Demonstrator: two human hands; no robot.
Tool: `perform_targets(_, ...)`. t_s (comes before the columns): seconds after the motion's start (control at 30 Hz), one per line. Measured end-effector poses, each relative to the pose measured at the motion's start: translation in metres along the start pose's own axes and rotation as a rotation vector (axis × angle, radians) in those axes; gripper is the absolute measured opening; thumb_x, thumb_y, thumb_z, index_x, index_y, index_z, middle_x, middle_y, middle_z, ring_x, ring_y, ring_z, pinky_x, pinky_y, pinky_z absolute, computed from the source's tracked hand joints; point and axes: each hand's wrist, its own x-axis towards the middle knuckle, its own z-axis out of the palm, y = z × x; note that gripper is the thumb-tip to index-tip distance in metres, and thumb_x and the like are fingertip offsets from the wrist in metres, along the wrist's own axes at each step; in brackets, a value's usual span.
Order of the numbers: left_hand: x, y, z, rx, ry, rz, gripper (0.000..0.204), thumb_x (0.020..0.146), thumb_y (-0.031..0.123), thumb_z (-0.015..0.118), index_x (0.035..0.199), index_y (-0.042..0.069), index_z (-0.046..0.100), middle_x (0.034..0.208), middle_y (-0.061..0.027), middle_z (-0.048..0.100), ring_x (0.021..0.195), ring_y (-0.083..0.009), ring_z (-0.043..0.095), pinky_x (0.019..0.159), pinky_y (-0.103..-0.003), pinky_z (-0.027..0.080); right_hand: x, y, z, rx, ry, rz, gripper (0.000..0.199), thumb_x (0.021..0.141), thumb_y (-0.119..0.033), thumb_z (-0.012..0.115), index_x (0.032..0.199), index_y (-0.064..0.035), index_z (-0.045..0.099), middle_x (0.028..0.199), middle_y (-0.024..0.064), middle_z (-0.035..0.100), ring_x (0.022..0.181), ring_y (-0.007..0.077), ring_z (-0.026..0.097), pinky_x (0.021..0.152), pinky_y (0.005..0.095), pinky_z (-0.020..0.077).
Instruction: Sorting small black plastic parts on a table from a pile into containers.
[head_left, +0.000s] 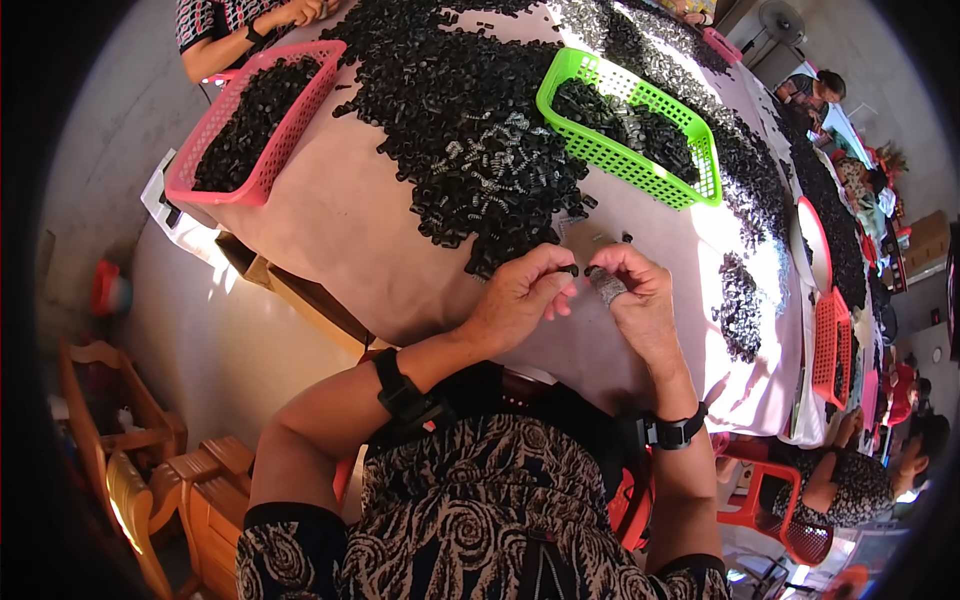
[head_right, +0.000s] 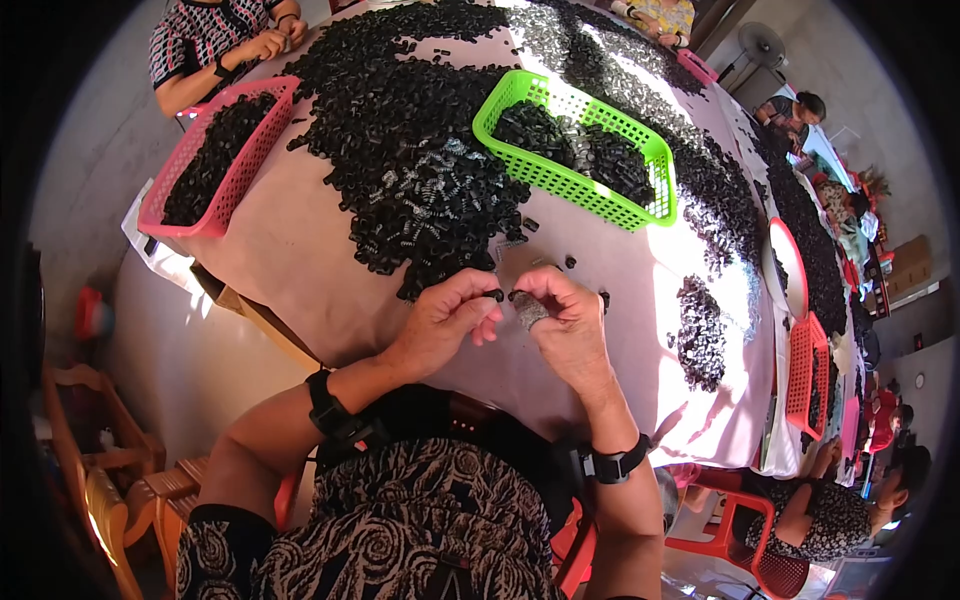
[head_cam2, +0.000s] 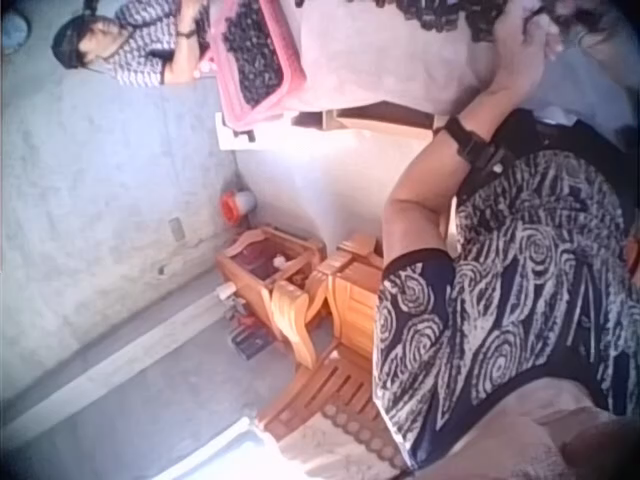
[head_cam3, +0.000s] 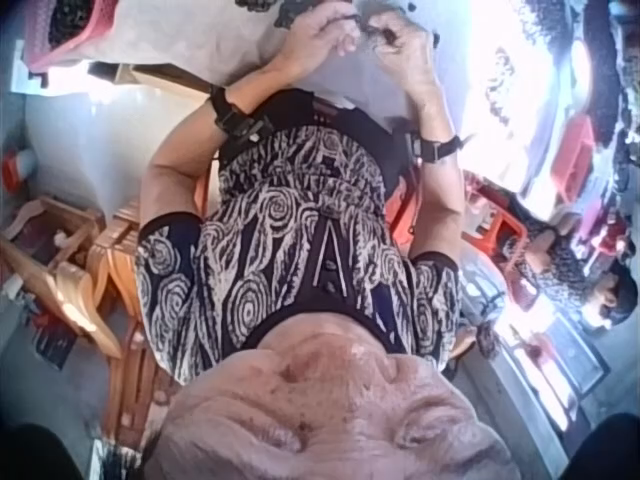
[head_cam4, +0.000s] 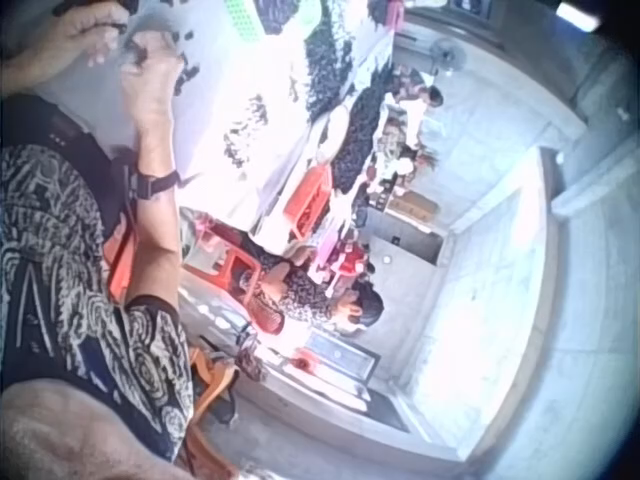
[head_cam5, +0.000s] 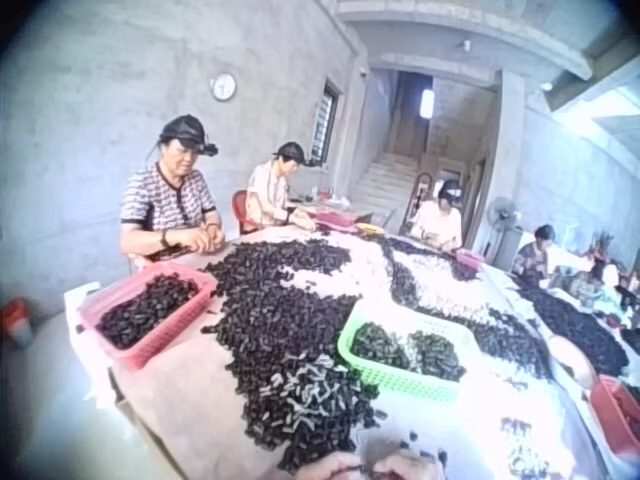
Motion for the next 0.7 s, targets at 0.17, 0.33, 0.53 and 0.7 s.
perform_targets(0.17,-0.002,0.0,0.001,0.011,-0.015,-0.004,0.015,0.093,0.007,0.047,0.108,0.003,0.052,0.084,-0.0042,0.059,0.068,-0.0082,0.056,0.059,-0.023,0.047,-0.001,-0.006,0.004,0.1,0.013,0.015,0.018,0.075,0.012,0.055,0.089,0.0009,0.058,0.076,-0.0015,0.055,0.072,0.0039,0.051,0.065,0.0192,0.0438)
perform_targets(0.33,-0.003,0.001,0.002,0.039,-0.017,0.011,0.015,0.093,0.006,0.048,0.107,0.003,0.052,0.083,-0.0035,0.059,0.067,-0.0079,0.056,0.06,-0.023,0.048,-0.002,-0.007,0.005,0.024,0.009,-0.031,0.024,0.07,0.014,0.053,0.089,0.0007,0.058,0.075,0.0017,0.056,0.07,0.0067,0.053,0.063,0.021,0.0444)
perform_targets(0.53,-0.005,-0.003,0.003,0.08,-0.002,0.032,0.015,0.092,0.004,0.048,0.107,0.003,0.053,0.082,-0.0039,0.06,0.068,-0.0086,0.059,0.061,-0.023,0.05,0.002,-0.02,0.0,-0.234,-0.044,-0.115,0.027,0.065,0.012,0.054,0.088,-0.0006,0.057,0.073,0.01,0.057,0.065,0.0176,0.056,0.06,0.0274,0.0454)
perform_targets(0.7,-0.005,-0.004,0.005,0.169,0.043,0.051,0.017,0.091,0.001,0.048,0.107,0.002,0.054,0.079,-0.0067,0.062,0.064,-0.0101,0.061,0.059,-0.024,0.051,0.002,-0.011,-0.003,-0.229,-0.102,-0.118,0.028,0.063,0.012,0.052,0.088,-0.0002,0.056,0.073,0.0111,0.055,0.066,0.0219,0.056,0.059,0.0299,0.0451)
